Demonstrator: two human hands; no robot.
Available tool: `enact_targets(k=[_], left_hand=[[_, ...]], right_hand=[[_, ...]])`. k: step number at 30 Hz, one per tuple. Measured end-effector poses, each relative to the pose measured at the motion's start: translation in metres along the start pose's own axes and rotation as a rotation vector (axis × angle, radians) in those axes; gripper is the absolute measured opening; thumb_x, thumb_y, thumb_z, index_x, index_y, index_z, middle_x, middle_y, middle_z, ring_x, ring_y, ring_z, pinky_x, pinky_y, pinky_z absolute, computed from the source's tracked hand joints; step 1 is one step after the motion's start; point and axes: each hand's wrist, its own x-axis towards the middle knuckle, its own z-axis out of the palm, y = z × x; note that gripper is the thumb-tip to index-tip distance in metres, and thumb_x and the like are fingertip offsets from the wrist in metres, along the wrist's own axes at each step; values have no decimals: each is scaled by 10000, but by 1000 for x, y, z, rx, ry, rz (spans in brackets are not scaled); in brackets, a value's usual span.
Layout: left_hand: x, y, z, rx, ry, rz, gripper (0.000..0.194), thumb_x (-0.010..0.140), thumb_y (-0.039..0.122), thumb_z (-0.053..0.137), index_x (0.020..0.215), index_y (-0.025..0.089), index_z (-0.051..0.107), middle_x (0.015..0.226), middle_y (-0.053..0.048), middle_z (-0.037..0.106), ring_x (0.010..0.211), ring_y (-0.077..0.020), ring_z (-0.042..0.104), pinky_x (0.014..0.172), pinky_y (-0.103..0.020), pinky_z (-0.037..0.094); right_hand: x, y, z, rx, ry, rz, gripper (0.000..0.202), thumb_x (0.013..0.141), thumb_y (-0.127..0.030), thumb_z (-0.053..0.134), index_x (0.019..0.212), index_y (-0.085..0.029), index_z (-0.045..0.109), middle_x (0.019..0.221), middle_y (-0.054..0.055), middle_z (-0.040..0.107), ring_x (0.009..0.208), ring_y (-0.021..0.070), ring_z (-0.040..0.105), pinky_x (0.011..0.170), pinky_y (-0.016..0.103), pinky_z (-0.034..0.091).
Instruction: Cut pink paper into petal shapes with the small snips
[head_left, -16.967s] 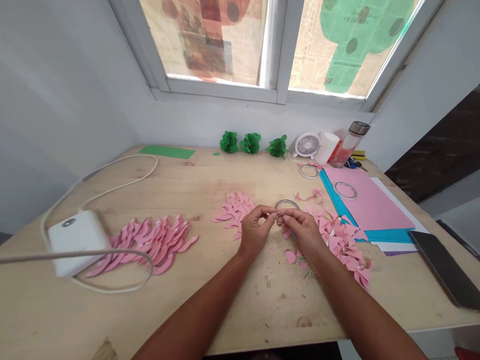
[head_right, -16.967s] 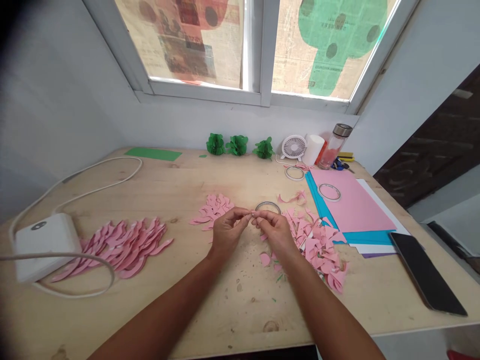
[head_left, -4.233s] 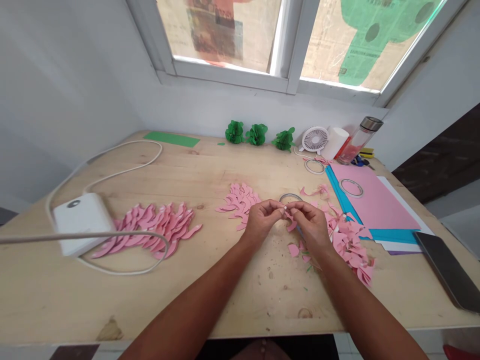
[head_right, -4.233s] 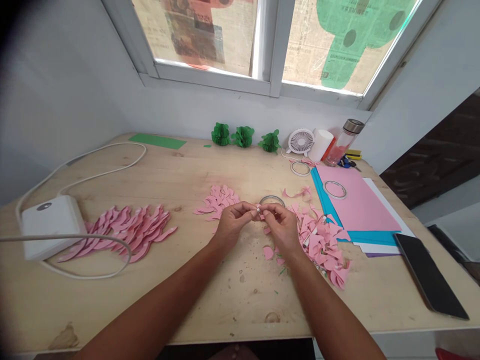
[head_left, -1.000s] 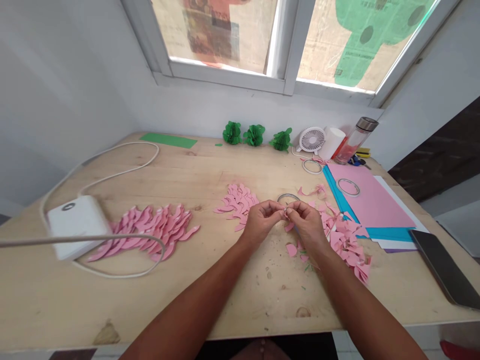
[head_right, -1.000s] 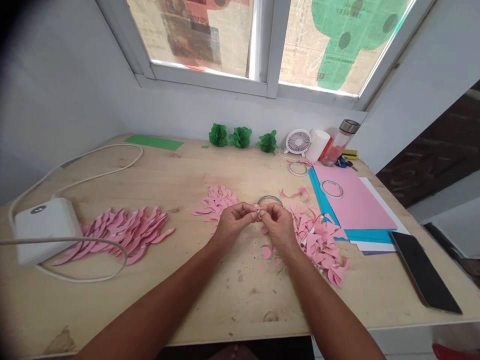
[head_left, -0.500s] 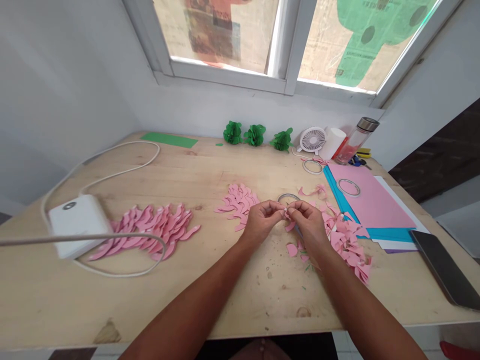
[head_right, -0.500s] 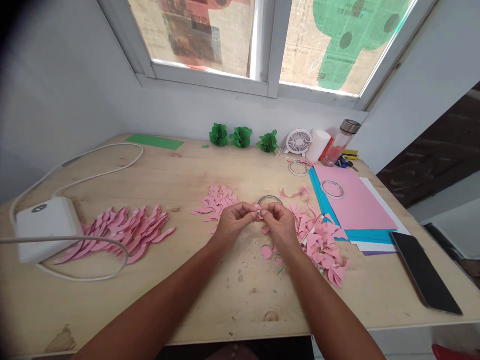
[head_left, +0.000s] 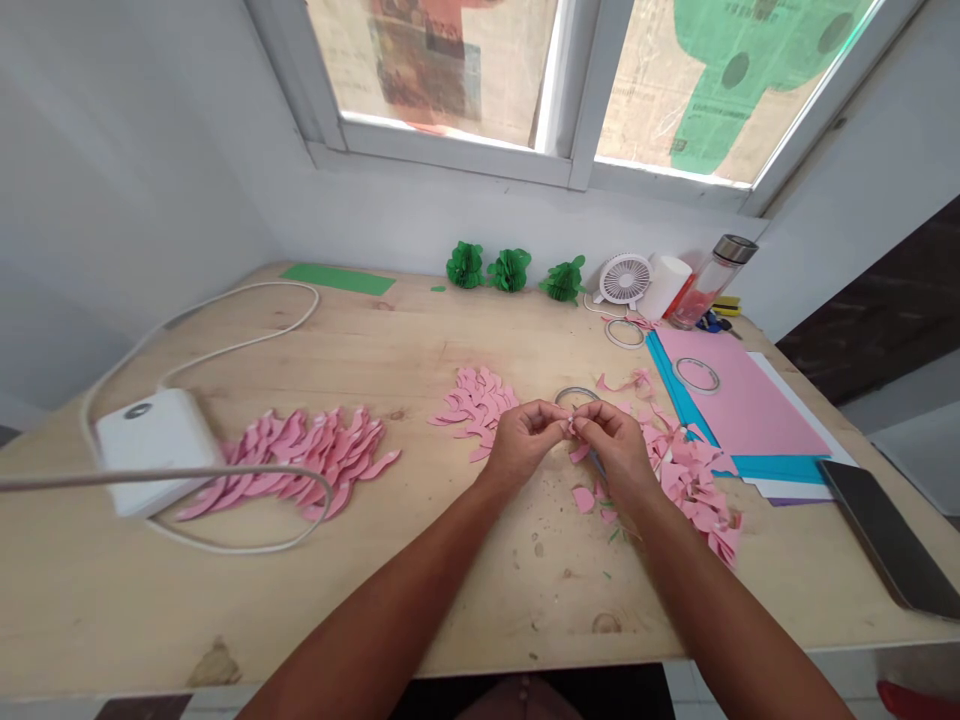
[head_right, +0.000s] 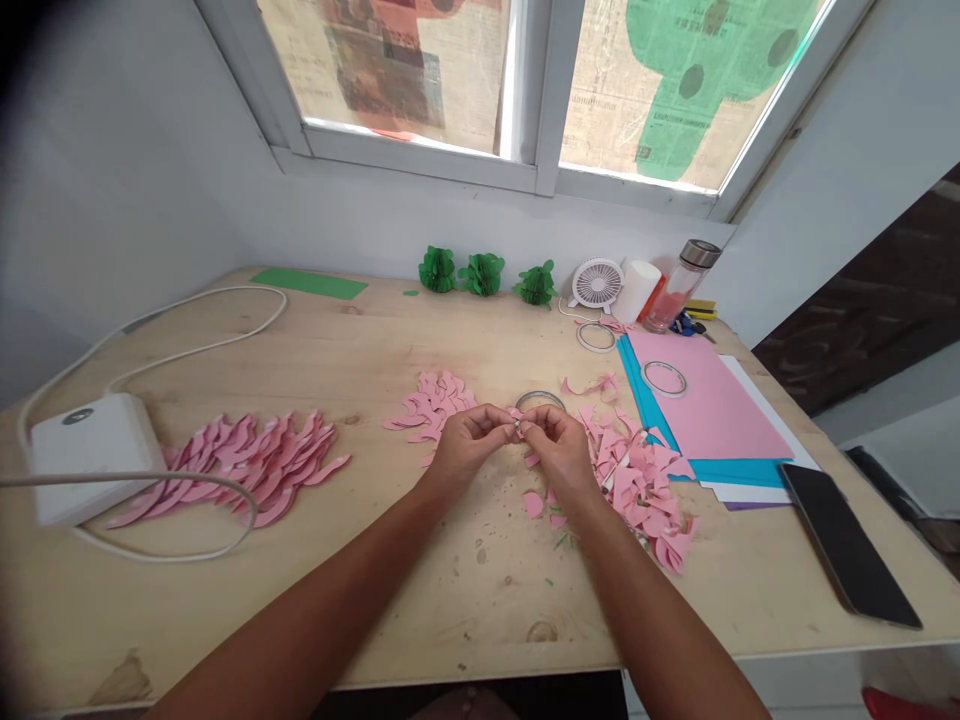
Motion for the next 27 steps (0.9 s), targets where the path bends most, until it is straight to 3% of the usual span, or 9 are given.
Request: enact_targets(k=[16,27], left_hand=[[1,-1,-1,29,0,7,106,618,227,702,615,149,631,622,-2,634,623,-115,584,631,-235,466],[0,-1,-1,29,7,2,94,621,216,702,620,150,635,616,0,635,620,-115,590,640,-240,477]], right_hand=[[-3,-6,2,-52,6,49,193,687,-352,641,699,-173,570,652,-2,570,491,104,509,352,186,348],[-2,-3,1,-44,1,19,186,674,-341,646,692,-170,575,658,-1,573,493,96,499,395,199,383]])
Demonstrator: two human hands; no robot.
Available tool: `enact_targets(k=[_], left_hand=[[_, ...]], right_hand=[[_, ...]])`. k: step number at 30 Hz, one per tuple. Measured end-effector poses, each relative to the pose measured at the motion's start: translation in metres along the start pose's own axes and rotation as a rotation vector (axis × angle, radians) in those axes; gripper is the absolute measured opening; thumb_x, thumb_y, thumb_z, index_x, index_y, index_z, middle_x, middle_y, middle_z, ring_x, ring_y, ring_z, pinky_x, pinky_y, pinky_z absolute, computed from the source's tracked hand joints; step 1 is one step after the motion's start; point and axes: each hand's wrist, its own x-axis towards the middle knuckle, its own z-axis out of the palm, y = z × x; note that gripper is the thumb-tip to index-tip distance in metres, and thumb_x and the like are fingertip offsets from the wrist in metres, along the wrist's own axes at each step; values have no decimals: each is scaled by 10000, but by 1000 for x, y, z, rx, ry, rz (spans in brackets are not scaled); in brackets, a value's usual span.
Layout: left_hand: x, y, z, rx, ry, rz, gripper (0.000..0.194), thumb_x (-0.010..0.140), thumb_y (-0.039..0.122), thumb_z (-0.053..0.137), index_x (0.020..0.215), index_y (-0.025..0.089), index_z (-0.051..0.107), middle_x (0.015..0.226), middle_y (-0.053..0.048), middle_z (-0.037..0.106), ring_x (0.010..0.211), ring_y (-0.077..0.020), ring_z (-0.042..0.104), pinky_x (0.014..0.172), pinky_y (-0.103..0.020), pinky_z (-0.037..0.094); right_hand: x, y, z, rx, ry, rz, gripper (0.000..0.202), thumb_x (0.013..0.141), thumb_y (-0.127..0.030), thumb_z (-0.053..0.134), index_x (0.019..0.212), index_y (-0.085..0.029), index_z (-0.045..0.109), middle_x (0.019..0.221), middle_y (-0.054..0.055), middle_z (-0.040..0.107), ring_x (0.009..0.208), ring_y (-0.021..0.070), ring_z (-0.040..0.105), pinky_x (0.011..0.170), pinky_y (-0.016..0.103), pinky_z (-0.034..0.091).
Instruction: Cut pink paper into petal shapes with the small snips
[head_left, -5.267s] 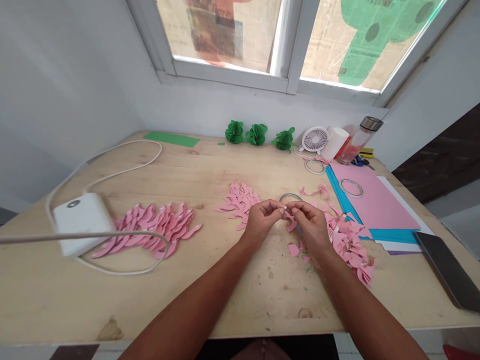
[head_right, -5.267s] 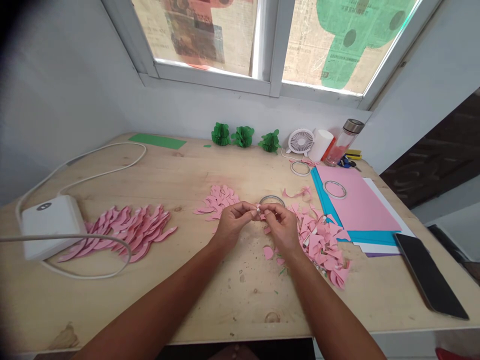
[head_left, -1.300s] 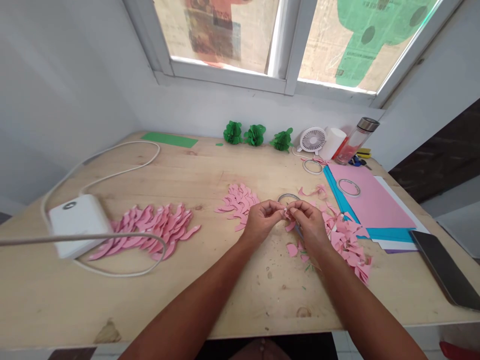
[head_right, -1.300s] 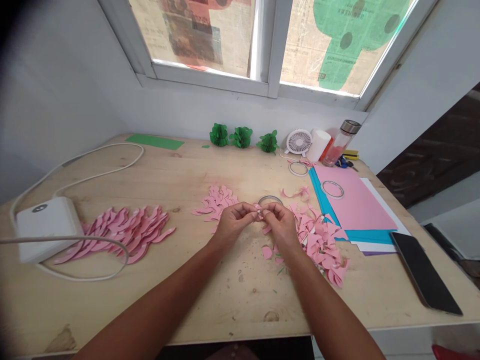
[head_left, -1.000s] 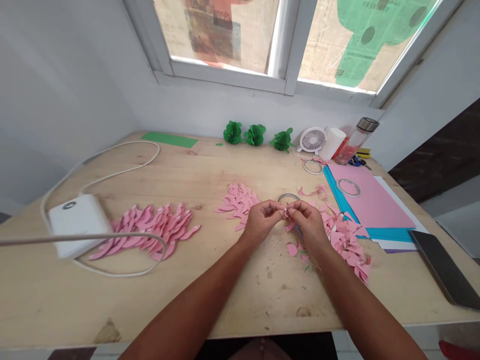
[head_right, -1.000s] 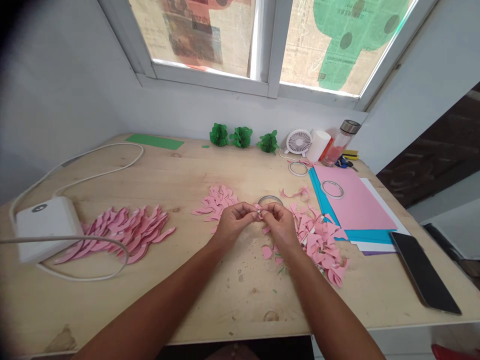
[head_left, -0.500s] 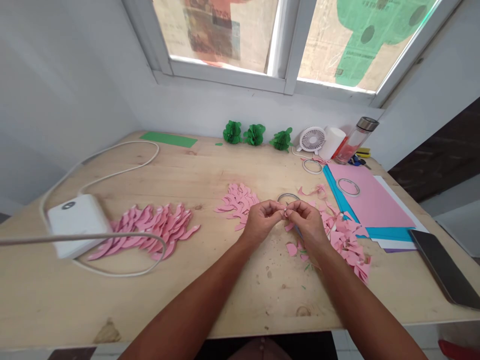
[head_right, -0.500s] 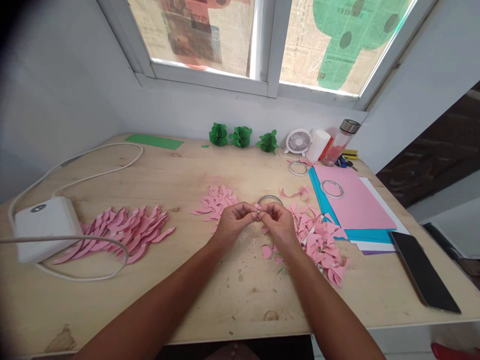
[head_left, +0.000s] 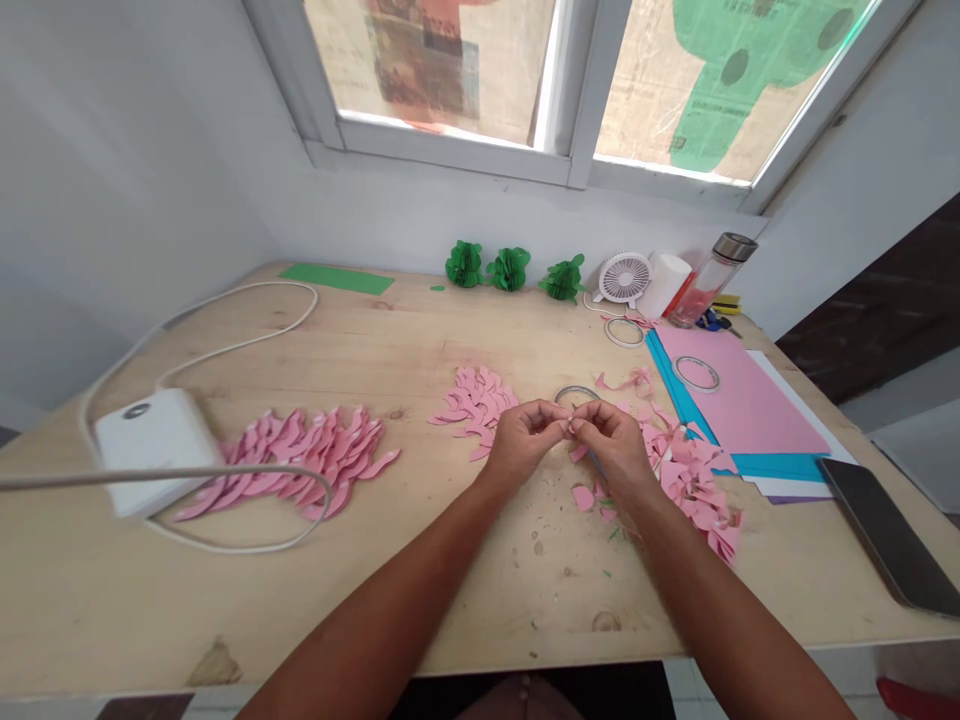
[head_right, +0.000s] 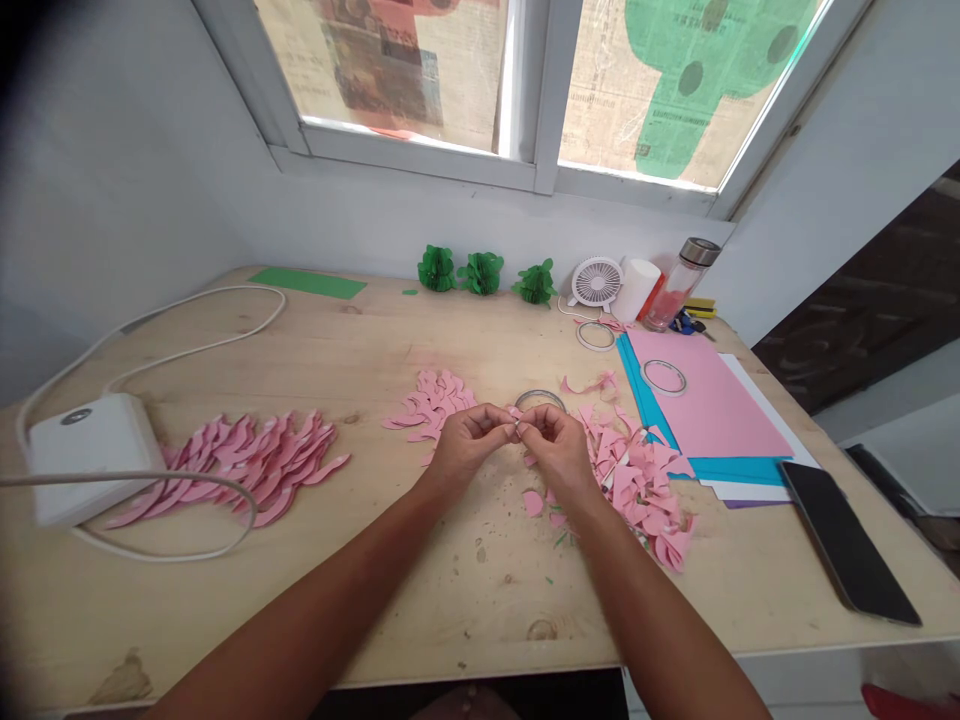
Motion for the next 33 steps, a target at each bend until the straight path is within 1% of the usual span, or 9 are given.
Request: enact_targets(k=[6,11,17,26,33], left_hand=[[1,-1,0,-20,-11,-6,103,618,221,707,627,145,637,624,-8,638,621,-117,592,649,-246,489],[1,0,-2,-35,-57,-17,120,633,243,709,657,145,646,641,-20,650,637,-130,608,675,-266,505],[0,2,-2,-58,-87,-24,156,644,290,708,668,147,652,654,-36,663,648,-152,624,681,-291,518],[2,1,-4,-17,-87,0,120,645,258,703,642,149,652,647,-26,656,639,-134,612,673,-265,506],[3,-3,-5,-16,-59,6,142,635,273,707,663,147,648,658,-32,658,647,-147,618,674,-287,520]], right_hand=[[1,1,0,13,7,23,196,660,-350,650,672,-173,570,617,-12,560,475,96,492,391,201,364],[5,5,-2,159,-40,42,163,640,-306,670,665,-166,591,607,-13,560,496,87,480,457,211,397],[4,-3,-3,253,-86,98,148,605,-282,676,625,-170,581,570,-23,541,500,87,455,482,222,399],[4,-3,-2,229,-62,108,146,600,-281,687,637,-166,603,587,-20,558,515,87,465,493,221,399],[3,-2,-3,246,-78,95,139,614,-282,684,667,-168,624,633,-4,590,539,96,496,494,222,423]])
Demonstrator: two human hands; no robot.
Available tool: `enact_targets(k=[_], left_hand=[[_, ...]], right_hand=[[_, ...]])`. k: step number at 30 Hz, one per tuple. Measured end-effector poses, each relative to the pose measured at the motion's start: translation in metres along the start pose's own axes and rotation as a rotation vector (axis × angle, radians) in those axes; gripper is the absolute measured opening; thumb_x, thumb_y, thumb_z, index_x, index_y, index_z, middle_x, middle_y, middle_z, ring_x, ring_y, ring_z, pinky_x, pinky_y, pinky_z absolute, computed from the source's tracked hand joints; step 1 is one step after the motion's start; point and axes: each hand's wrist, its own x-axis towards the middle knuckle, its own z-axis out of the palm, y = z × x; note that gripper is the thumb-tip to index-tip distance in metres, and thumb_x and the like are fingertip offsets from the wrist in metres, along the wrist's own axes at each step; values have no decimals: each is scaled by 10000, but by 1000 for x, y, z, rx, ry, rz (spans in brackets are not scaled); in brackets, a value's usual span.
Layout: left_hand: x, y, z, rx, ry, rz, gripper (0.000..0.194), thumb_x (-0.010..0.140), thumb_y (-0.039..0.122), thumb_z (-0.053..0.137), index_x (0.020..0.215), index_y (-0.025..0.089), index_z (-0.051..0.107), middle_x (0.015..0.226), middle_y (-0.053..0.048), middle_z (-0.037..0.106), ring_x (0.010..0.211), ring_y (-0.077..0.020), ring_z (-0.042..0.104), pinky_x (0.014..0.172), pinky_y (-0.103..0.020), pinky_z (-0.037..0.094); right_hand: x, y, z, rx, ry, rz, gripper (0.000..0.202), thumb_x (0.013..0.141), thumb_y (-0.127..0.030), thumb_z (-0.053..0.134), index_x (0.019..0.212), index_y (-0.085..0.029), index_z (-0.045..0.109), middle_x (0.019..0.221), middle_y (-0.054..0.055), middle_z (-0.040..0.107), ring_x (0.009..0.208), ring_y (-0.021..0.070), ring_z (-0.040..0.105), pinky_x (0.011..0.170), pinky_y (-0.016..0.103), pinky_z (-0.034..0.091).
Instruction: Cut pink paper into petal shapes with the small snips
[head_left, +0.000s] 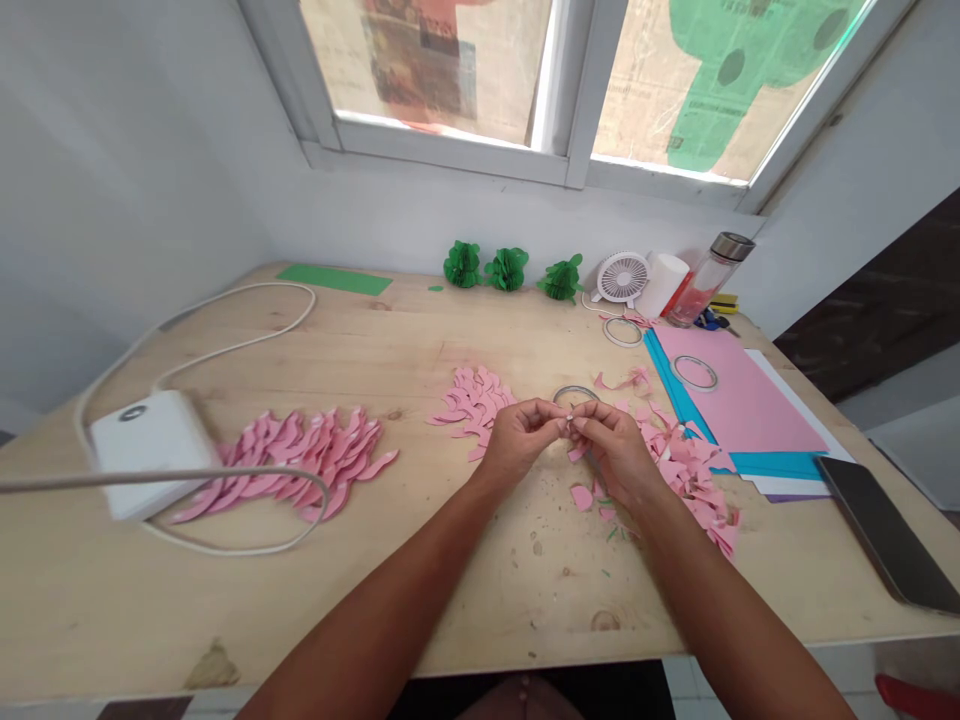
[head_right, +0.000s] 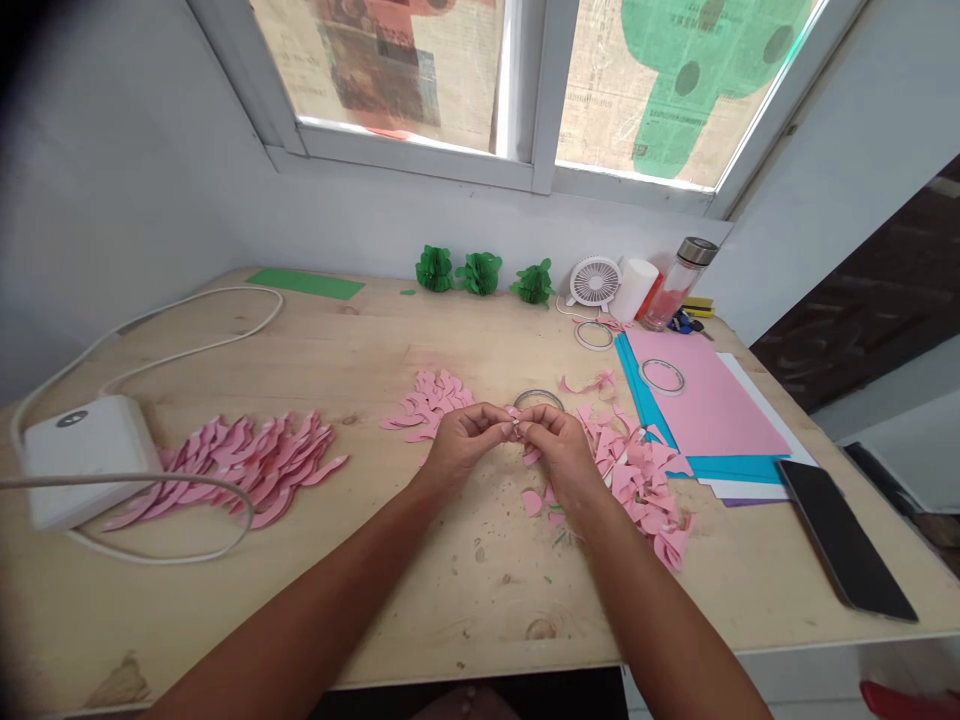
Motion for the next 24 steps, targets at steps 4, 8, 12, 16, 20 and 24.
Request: enact_targets(k=[4,8,12,16,20,24], left_hand=[[0,-1,0,-9,5,10,136,643,271,700,662,150,642,665,-32,661,653,-149,621,685,-292,521],[0,-1,0,55,24,40,108,648,248,690,648,155,637,651,-19,648,653,-135,606,672,-263,500],[0,-1,0,116,36,56,98,656,243,676,635,157,633,639,-11,635,644,-124,589,645,-243,474],[0,0,1,135,41,57,94,649,237,674,619,159,630,625,-5,627,623,-118,577,614,-235,457],[0,-1,1,131,38,56,84,647,226,675,622,157,634,631,-7,628,627,-118,578,616,-232,458],[-1,0,1,99,17,40,96,652,233,685,639,149,640,660,-14,641,652,-121,590,646,-236,472]], right_hand=[[1,2,-2,-7,-11,-11,140,633,-290,672,698,-170,634,667,8,605,561,106,513,502,228,437],[2,6,-3,-52,4,-37,143,629,-282,685,694,-168,627,660,2,595,545,96,499,477,211,418],[3,8,-3,-99,11,-56,147,640,-283,685,689,-167,610,645,-2,580,531,90,486,452,200,381],[3,8,-3,-128,9,-69,141,650,-279,678,672,-168,594,615,-14,559,511,83,476,446,193,357],[3,9,-4,-129,10,-76,143,644,-280,682,671,-168,597,617,-17,557,511,81,471,449,196,356],[4,8,-4,-78,11,-46,139,632,-267,695,668,-167,605,626,-17,561,521,81,472,464,201,368]])
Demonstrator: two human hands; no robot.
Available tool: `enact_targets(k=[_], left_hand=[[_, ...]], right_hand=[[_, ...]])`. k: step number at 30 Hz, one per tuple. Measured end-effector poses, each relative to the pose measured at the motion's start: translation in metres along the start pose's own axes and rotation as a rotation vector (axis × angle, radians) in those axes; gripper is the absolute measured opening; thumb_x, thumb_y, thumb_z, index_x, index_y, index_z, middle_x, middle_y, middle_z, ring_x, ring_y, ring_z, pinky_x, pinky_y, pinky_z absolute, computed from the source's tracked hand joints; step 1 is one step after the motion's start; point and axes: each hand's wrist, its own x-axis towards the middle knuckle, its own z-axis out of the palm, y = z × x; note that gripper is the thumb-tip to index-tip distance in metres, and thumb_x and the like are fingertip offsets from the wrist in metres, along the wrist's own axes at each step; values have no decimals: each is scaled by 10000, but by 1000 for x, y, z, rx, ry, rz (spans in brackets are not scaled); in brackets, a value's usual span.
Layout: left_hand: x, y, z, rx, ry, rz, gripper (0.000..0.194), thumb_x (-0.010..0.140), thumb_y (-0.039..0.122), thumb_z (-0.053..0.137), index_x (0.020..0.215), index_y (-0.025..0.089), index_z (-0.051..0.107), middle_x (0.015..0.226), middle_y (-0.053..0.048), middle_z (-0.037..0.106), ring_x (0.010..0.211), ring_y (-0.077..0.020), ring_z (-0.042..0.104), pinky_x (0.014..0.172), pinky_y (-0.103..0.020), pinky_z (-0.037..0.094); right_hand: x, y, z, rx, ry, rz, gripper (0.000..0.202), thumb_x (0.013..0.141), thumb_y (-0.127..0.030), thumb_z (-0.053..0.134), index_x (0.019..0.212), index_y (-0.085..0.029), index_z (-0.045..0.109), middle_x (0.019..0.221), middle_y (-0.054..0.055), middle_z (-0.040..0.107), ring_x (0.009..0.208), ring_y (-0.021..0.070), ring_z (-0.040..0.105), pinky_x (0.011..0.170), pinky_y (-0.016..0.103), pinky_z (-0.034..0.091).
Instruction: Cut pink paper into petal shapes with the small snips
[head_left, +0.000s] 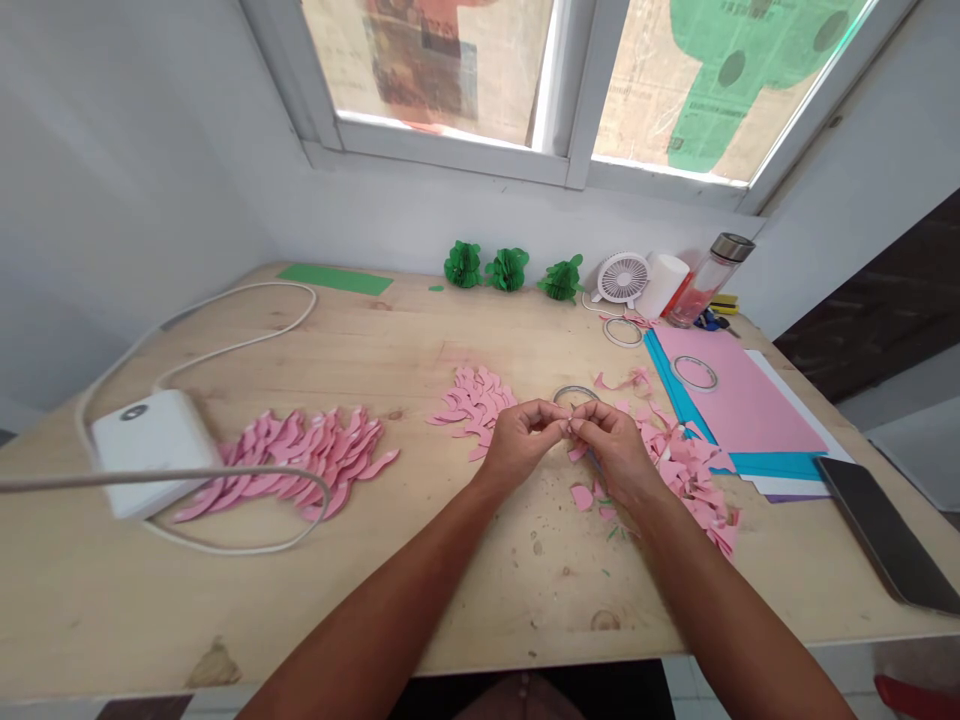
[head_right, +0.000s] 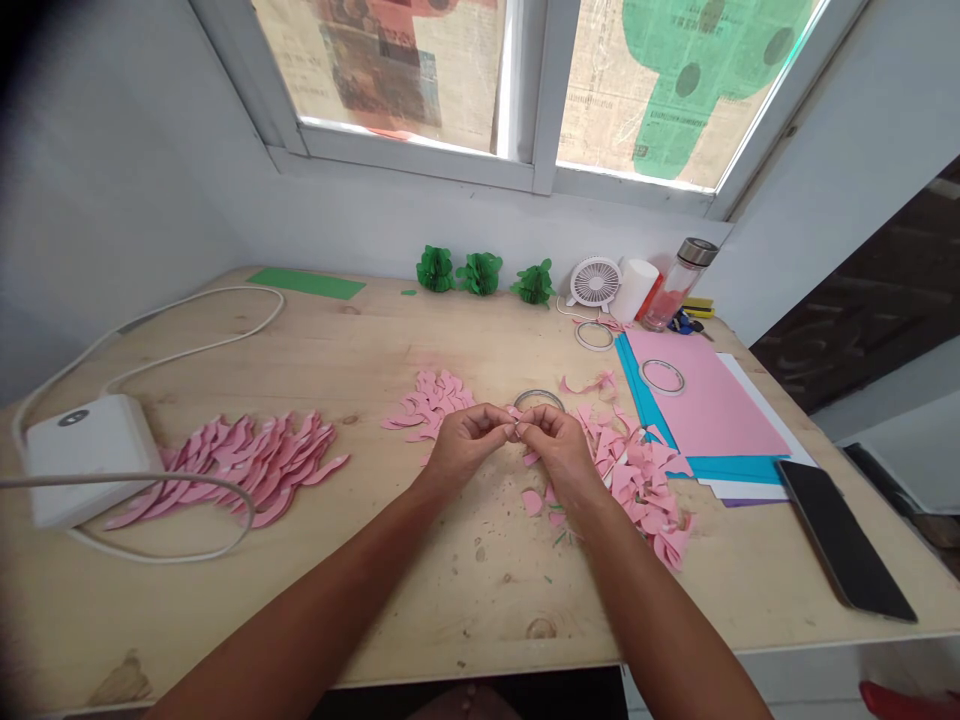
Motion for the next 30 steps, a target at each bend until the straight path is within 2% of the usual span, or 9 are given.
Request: enact_targets(k=[8,14,19,25,28,30], left_hand=[[-1,4,1,-177,-53,-67,104,671,236,687,692,138,661,647,-13,650,630,-123,604,660,-259,495],[1,3,-2,-187,-71,-79,127,658,240,702,728,137,680,640,-11,652,616,-115,594,663,-256,480],[1,6,-2,-148,-58,-73,136,688,255,672,748,134,678,621,-10,642,609,-110,583,635,-237,461],[2,0,-4,119,43,30,143,730,272,613,785,147,654,679,-25,660,655,-138,604,646,-261,472],[1,-7,-5,467,83,198,94,740,218,586,785,171,653,780,-39,677,720,-156,610,690,-289,473],[0,-10,-5,694,68,310,119,741,171,569,829,190,647,819,-40,678,798,-173,606,750,-315,465]], right_hand=[[-1,-7,-1,160,-99,82,160,622,-276,723,650,-166,610,587,-18,561,519,84,466,496,218,390],[0,-3,-5,201,-163,94,133,659,-257,709,674,-163,616,611,-12,577,549,89,488,521,220,397],[1,-4,-7,213,-146,98,140,659,-265,707,680,-163,613,631,-7,581,557,96,493,521,229,402],[5,-10,-11,225,41,30,156,635,-265,720,667,-168,603,593,-31,558,534,73,466,531,212,382],[7,-11,-13,234,101,-15,166,614,-263,732,657,-167,604,568,-39,536,531,70,455,521,208,365],[8,-10,-13,230,120,-25,171,601,-263,738,654,-168,607,557,-42,524,523,71,447,511,210,357]])
